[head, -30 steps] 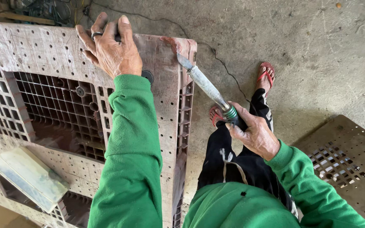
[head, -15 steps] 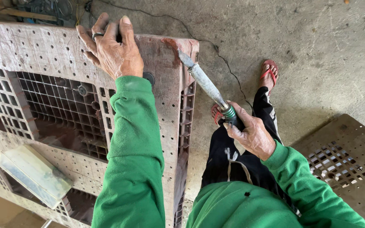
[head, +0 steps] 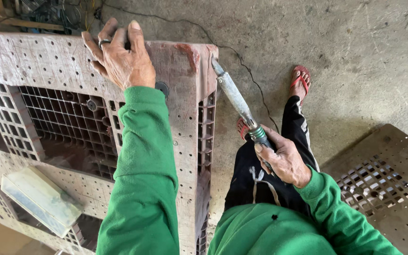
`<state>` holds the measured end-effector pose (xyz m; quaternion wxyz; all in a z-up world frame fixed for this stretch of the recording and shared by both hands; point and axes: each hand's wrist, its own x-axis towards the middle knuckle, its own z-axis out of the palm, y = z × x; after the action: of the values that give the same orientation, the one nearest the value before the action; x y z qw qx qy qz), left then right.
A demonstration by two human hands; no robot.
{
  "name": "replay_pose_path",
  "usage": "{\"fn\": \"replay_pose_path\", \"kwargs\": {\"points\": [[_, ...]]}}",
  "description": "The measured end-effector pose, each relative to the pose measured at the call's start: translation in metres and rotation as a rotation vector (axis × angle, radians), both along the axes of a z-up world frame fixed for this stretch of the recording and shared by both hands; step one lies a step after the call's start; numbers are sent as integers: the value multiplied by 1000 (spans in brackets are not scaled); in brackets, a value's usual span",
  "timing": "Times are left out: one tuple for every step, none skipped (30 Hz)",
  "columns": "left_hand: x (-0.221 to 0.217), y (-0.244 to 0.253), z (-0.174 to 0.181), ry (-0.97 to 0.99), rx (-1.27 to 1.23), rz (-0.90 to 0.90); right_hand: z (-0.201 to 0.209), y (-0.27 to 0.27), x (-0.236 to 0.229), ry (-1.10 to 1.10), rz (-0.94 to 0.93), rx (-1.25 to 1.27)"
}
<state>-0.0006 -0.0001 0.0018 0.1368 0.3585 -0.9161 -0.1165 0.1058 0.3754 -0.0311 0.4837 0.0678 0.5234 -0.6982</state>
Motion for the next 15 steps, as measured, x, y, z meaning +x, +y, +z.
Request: {"fn": "replay_pose_path", "kwargs": {"points": [[2, 0, 0, -2, 12, 1, 2, 0, 3, -5, 1, -12], [5, 0, 1, -3, 24, 3, 4, 0, 6, -10, 3, -23], [2, 0, 0, 4, 36, -1, 5, -1, 5, -7, 0, -35], [0, 0, 1, 4, 27, -3, 5, -2, 4, -6, 13, -52], [0, 0, 2, 3, 18, -6, 7, -3, 4, -5, 26, -69], [-2, 0, 2, 2, 9, -9, 7, -4, 3, -5, 39, -86], [-1, 0, 2, 0, 5, -4, 8, -4, 3, -14, 48, -79], [0, 1, 2, -1, 1, 0, 7, -5, 3, -24, 58, -72], [0, 1, 2, -1, -4, 5, 6, -6, 1, -31, 67, -65], [-1, 0, 1, -4, -1, 8, 5, -6, 0, -37, 66, -60], [-1, 0, 1, -8, 3, 12, 4, -7, 1, -43, 66, -54], [-1, -1, 0, -13, 6, 15, 3, -7, 1, -49, 66, -49], [-1, -1, 0, -12, 4, 13, 2, -7, 2, -56, 62, -43], [-1, -1, 0, -11, 2, 10, 2, -7, 2, -62, 59, -37], [0, -1, 0, -10, 0, 7, 1, -7, 2, -68, 55, -31]]}}
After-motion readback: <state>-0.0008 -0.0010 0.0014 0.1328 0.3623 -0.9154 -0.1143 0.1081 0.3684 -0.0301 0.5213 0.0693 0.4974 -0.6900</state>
